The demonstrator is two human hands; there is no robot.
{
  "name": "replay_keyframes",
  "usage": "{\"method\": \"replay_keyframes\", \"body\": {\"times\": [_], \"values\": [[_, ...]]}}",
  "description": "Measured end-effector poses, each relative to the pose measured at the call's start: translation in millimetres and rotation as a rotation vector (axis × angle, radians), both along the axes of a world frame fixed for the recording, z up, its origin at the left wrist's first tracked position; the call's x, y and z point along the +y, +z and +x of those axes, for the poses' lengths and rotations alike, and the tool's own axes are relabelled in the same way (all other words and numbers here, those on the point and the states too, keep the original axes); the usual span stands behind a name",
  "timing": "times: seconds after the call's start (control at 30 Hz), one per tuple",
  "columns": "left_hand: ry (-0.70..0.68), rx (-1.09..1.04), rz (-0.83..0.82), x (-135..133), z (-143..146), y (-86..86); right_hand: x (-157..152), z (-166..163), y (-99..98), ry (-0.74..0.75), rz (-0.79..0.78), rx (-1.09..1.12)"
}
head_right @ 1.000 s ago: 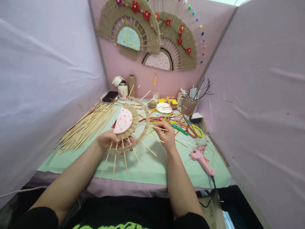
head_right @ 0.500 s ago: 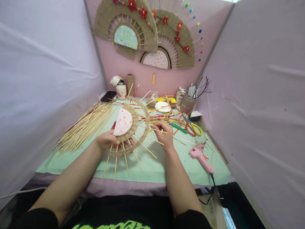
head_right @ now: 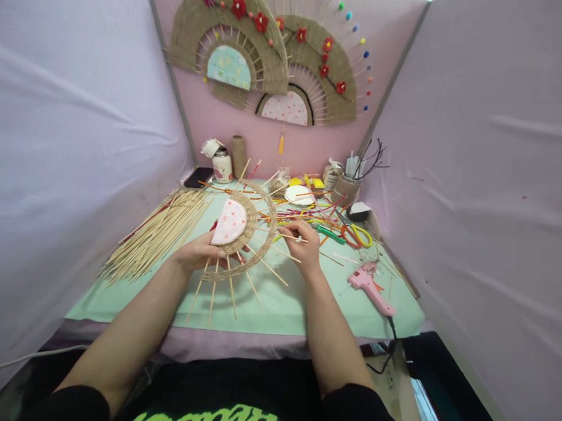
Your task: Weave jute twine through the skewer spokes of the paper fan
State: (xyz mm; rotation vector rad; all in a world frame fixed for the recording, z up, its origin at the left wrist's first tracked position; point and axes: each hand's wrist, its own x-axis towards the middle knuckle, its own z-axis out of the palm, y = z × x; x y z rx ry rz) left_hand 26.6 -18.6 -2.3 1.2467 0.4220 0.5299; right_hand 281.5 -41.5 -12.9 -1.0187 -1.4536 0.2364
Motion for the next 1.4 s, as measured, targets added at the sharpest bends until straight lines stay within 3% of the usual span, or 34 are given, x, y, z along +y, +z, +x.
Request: {"method": "replay_keyframes", "body": {"times": [0.23,0.5,0.83,1.17,1.4], "values": [[0.155,-0.041,-0.148,3,6,-3.4,-1,0,1.3,0.015,0.002,-0.025],[0.193,0.033,-0.106,4,4,-1.0,1,0,-6.2,0.003,-0.054,0.029],[0.298,0.235,-0.033,23,-26,34.5,-2,0,-3.2,0.051,-0.094,-0.075],[0.269,0.242,-0.087,22,-47,10.1,0,11,-0.1,0.238,-0.092,-0.213],[0.231,0.188,-0.110,23,-50,10.8,1,13,1.3,0.239,-0.118,-0.057]]}}
